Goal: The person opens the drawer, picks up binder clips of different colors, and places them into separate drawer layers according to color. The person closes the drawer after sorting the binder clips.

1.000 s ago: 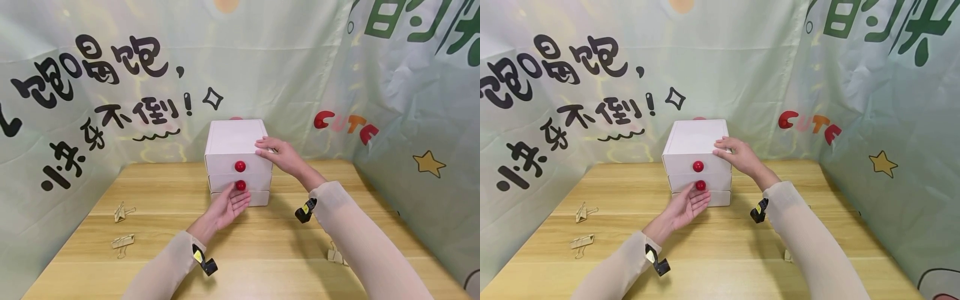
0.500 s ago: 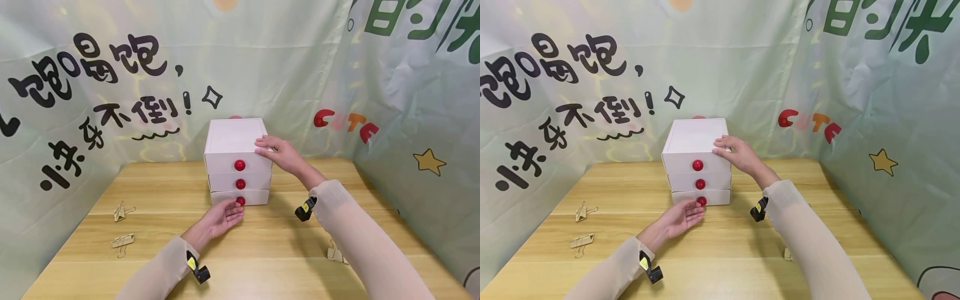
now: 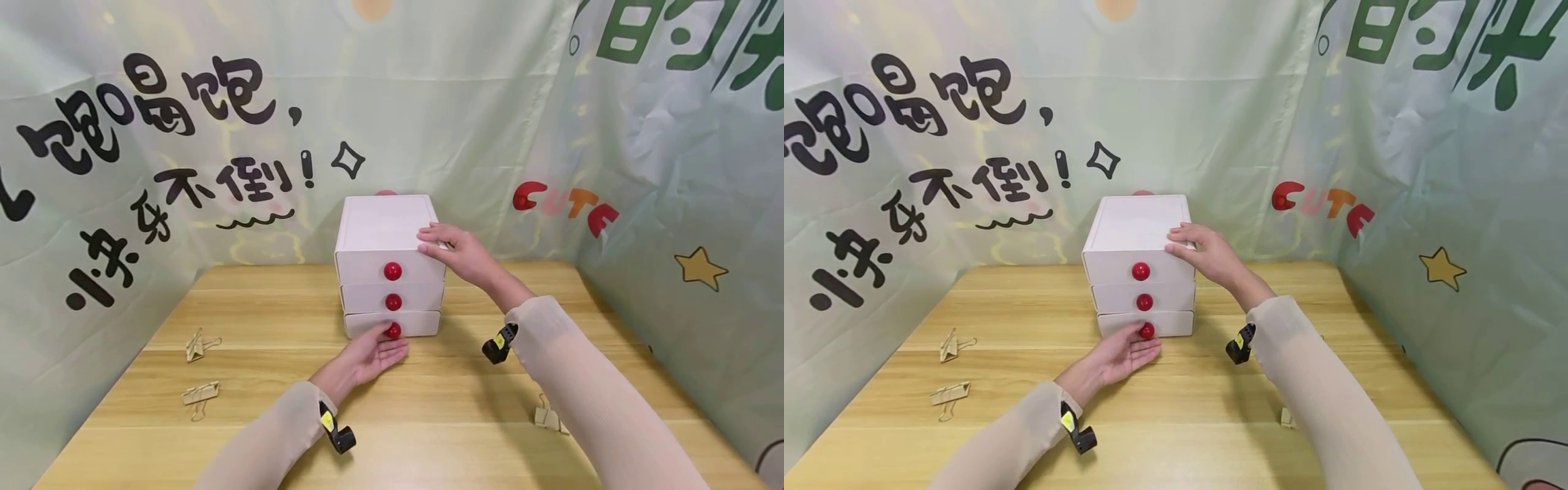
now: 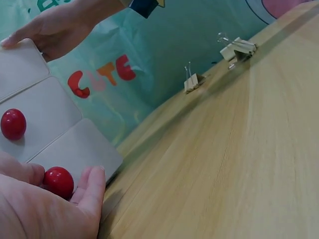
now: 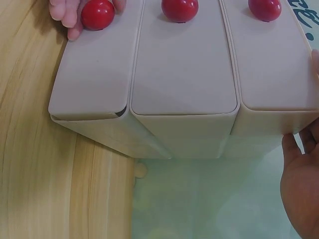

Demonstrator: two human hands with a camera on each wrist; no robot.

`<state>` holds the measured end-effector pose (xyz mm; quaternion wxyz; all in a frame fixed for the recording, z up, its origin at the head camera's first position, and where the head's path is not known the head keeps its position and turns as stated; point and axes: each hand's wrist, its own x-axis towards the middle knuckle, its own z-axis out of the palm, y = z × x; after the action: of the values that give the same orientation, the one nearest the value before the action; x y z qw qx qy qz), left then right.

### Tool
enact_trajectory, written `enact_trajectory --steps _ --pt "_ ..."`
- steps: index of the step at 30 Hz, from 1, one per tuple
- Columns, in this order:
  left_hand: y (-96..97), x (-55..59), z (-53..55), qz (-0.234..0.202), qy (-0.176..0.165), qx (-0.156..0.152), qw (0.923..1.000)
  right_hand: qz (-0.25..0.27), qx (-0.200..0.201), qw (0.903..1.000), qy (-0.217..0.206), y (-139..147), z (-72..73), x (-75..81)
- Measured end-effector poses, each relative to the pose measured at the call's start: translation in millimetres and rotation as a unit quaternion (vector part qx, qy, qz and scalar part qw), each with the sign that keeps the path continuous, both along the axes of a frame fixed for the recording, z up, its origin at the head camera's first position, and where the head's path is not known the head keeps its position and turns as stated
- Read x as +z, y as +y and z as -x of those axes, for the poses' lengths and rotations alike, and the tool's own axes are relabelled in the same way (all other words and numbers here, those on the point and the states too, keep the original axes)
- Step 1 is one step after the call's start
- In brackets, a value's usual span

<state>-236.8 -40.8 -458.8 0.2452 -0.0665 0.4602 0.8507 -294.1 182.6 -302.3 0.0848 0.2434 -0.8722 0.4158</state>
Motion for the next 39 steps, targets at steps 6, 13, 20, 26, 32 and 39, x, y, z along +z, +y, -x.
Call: enact_trajectory --steps 6,13,20,26,32,39 --pt "2.9 0.0 -0.2 0.011 0.009 0.005 0.9999 0.010 0.000 0.9999 -0.005 1 2.4 -2.3" --pt "2.8 -0.1 -3.8 0.013 0.012 0.003 0.9998 0.007 -0.003 0.9999 -0.011 1 1.6 -2.6" --pt "2.5 3.2 -3.7 0.008 0.004 0.008 0.9999 0.004 -0.004 1.0000 -0.007 1 2.0 -2.2" --pt "1.7 5.2 -11.0 0.009 0.003 -0.003 0.9999 0.001 0.002 1.0000 -0.003 0 1.8 0.7" --pt "0.5 6.0 -25.9 0.015 0.005 -0.026 0.9995 0.008 0.003 0.9999 0.011 0 3.3 2.9" --pt "-4.4 4.0 -41.9 0.019 0.001 -0.035 0.9992 0.006 0.000 1.0000 0.002 0 2.0 1.0"
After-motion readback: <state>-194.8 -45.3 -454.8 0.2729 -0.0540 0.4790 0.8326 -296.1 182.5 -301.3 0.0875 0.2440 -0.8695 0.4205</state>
